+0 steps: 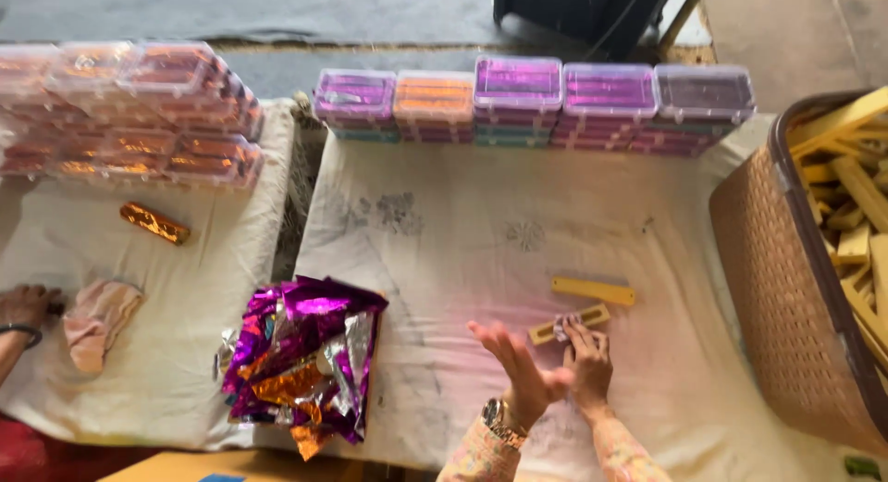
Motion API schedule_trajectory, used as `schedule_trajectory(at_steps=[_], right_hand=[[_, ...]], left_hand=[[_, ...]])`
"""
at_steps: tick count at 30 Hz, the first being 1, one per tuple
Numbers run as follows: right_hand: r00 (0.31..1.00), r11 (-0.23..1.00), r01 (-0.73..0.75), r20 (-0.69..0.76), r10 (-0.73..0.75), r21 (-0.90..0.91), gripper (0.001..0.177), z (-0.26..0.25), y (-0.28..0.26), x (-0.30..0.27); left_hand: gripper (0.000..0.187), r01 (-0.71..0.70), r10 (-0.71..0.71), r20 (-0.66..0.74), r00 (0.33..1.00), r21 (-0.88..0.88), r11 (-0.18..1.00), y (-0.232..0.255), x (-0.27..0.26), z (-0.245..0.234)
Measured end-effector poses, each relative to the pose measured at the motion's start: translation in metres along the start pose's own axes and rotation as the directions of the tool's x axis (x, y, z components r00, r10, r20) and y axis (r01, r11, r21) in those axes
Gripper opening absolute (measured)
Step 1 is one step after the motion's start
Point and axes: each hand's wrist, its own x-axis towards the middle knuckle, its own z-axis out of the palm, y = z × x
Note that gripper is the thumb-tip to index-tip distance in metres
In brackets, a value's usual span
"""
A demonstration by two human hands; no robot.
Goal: Cleaning and polishing wooden blocks or handles with a cloth and sanding tool.
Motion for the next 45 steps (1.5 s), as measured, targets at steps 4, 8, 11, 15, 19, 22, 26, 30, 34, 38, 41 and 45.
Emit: schedule_trajectory(at_steps=[4, 8, 11, 15, 19, 22, 26, 30, 34, 38, 41, 45], right_hand=[[1.000, 1.000, 0.004, -0.005, -0.004, 0.019, 0.042, -0.002, -0.003, 0.002], [1.000, 1.000, 0.002, 0.000, -0.002, 0.013, 0.044, -0.006, -0.009, 0.000], [1.000, 1.000, 0.013, -0.006, -0.013, 0.005, 0.044, -0.001, -0.006, 0.004], [1.000, 1.000, -0.018, -0.008, 0.018, -0.003, 0.044, 0.004, 0.005, 0.001], [0.997, 0.995, 0.071, -0.023, -0.070, 0.069, 0.036, -0.007, 0.000, 0.008], [1.000, 0.994, 0.027, -0.012, -0.026, 0.102, 0.030, -0.008, 0.000, 0.013], [0.998, 0.995, -0.030, 0.065, 0.024, 0.096, 0.026, -0.021, -0.014, 0.023], [0.989, 0.997, 0.075, 0.124, -0.076, 0.016, 0.022, -0.001, -0.029, 0.013], [0.970, 0.992, 0.097, 0.215, -0.113, 0.083, 0.020, -0.009, -0.026, 0.017], [0.977, 0.998, 0.068, 0.201, -0.067, 0.003, 0.027, -0.020, 0.016, 0.038], [0.997, 0.998, 0.005, 0.077, 0.000, -0.066, 0.021, -0.004, 0.039, 0.037], [0.987, 0.989, 0.079, 0.146, -0.061, -0.124, 0.025, 0.013, 0.001, 0.013]], left_hand=[[0.069, -0.217, 0.218, -0.093, 0.972, 0.020, 0.976, 0.009, 0.020, -0.003], [0.055, -0.172, 0.170, 0.130, 0.977, 0.003, 0.985, -0.006, -0.004, -0.001], [0.044, -0.156, 0.154, 0.265, 0.952, -0.013, 0.988, -0.020, -0.014, 0.008], [0.033, -0.132, 0.141, 0.433, 0.890, -0.051, 0.990, -0.036, -0.027, 0.022], [0.070, 0.055, -0.145, 0.623, 0.768, 0.162, 0.985, -0.090, -0.071, 0.018], [0.058, 0.116, -0.227, 0.653, 0.723, 0.209, 0.971, -0.129, -0.137, 0.023], [0.044, 0.128, -0.254, 0.626, 0.737, 0.240, 0.962, -0.134, -0.147, 0.020], [0.042, 0.126, -0.252, 0.590, 0.767, 0.246, 0.961, -0.135, -0.154, 0.020], [0.042, 0.109, -0.236, 0.580, 0.780, 0.245, 0.963, -0.131, -0.152, 0.016], [0.043, 0.110, -0.228, 0.587, 0.777, 0.230, 0.967, -0.132, -0.148, 0.018], [0.042, 0.109, -0.230, 0.591, 0.773, 0.233, 0.966, -0.134, -0.150, 0.018], [0.042, 0.108, -0.224, 0.601, 0.767, 0.224, 0.969, -0.134, -0.149, 0.018]])
